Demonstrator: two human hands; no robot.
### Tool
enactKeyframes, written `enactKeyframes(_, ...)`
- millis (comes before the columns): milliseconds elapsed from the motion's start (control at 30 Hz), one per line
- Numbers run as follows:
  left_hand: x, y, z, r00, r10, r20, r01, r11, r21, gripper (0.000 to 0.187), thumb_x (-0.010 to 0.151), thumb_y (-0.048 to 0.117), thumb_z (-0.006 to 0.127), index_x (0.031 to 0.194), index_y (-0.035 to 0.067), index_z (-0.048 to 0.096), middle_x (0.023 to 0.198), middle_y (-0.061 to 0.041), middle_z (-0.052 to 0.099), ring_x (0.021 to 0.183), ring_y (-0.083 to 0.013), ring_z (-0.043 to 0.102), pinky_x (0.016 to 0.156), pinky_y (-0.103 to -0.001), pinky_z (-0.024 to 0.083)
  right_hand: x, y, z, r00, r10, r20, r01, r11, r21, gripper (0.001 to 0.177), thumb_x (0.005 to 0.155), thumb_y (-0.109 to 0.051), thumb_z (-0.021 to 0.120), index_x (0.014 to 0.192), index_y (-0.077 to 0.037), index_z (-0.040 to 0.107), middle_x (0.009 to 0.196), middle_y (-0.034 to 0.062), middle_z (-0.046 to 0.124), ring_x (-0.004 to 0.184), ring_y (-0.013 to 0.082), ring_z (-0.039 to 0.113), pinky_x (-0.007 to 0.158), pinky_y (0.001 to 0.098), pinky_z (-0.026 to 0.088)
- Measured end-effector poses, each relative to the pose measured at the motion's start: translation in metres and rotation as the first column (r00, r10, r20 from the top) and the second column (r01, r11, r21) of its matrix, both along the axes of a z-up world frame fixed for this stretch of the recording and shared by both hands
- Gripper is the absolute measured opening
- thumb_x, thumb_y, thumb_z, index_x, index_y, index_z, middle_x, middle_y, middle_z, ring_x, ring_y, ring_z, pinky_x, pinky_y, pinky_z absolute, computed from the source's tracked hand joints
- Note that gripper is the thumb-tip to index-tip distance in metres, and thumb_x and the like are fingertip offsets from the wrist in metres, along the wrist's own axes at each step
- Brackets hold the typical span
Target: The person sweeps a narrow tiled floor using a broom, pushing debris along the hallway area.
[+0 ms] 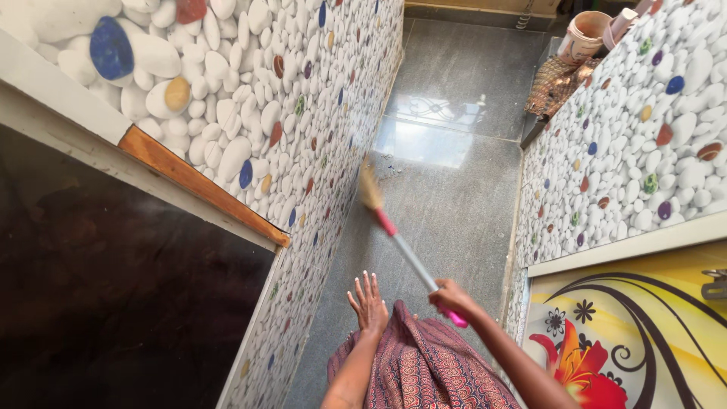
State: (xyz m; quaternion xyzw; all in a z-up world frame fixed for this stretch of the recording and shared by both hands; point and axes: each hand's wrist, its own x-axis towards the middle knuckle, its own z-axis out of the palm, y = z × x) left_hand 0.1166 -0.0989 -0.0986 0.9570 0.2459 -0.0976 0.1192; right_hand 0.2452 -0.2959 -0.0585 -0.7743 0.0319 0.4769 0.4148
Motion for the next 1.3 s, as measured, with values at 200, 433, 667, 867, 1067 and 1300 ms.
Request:
enactKeyframes(200,0.007,-0.011,0.002,0.981,0.126,0.145,-0.12,0.991,-0.052,0.088,0.093,0.026,0.062,0.161,0.017,0.007,0.169,-0.006,0.004,0.153,-0.0356,0.01,0.119,-0.065,0.01,-0.017,0.001,-0.016,0.981,0.064,-0.183,-0.032,0.984,0.173,0.035,0.084,-0.002,0.068,0.115,0.014,0.063,0.069,0.0096,0.062,0.049,0.0135,0.06,0.038,0.0249,0.049)
enactKeyframes(433,-0.002,-0.01,-0.002,0.956,0.169,0.238,-0.162,0.986,-0.048,0.082,0.093,0.024,0.061,0.159,0.019,0.012,0.167,-0.003,0.014,0.151,-0.0306,0.016,0.119,-0.063,0.012,0.009,-0.026,-0.011,0.986,-0.119,-0.117,0.124,0.992,0.037,0.025,0.081,-0.003,0.069,0.105,0.006,0.067,0.069,0.0126,0.065,0.044,0.0166,0.055,0.035,0.027,0.047)
enactKeyframes(667,-0.008,-0.018,-0.001,0.931,0.142,0.337,-0.133,0.99,-0.047,0.084,0.09,0.022,0.063,0.159,0.02,0.015,0.165,0.0,0.02,0.15,-0.0282,0.02,0.119,-0.061,0.013,0.063,-0.016,-0.006,0.977,-0.143,0.16,0.147,0.989,-0.014,0.031,0.085,-0.001,0.069,0.11,0.014,0.062,0.071,0.0147,0.063,0.046,0.0158,0.058,0.035,0.0254,0.048)
enactKeyframes(867,-0.006,-0.018,-0.002,0.947,0.133,0.292,-0.128,0.991,-0.038,0.085,0.089,0.021,0.064,0.159,0.021,0.015,0.165,0.001,0.02,0.15,-0.0274,0.02,0.119,-0.061,0.012,0.035,-0.013,-0.012,0.989,-0.141,0.048,0.139,0.989,0.053,0.039,0.081,-0.001,0.065,0.12,0.001,0.058,0.069,0.0125,0.061,0.043,0.0165,0.052,0.034,0.0267,0.045)
enactKeyframes(1067,0.002,-0.023,0.002,0.946,0.128,0.299,-0.115,0.991,-0.063,0.084,0.089,0.022,0.064,0.158,0.022,0.016,0.166,-0.001,0.018,0.15,-0.0279,0.02,0.119,-0.061,0.013,0.004,0.016,-0.024,0.998,0.038,-0.045,-0.036,0.999,0.035,0.035,0.083,-0.001,0.067,0.116,0.011,0.063,0.071,0.0111,0.063,0.045,0.0138,0.054,0.035,0.0248,0.048)
enactKeyframes(1300,-0.002,-0.02,0.004,0.93,0.16,0.332,-0.157,0.987,-0.038,0.092,0.086,0.02,0.067,0.158,0.022,0.011,0.166,-0.002,0.016,0.149,-0.0289,0.02,0.118,-0.061,0.014,0.011,0.005,-0.019,0.999,-0.02,-0.029,0.018,0.996,-0.083,0.028,0.085,-0.005,0.068,0.11,0.006,0.065,0.073,0.0133,0.065,0.045,0.0162,0.054,0.035,0.0272,0.047)
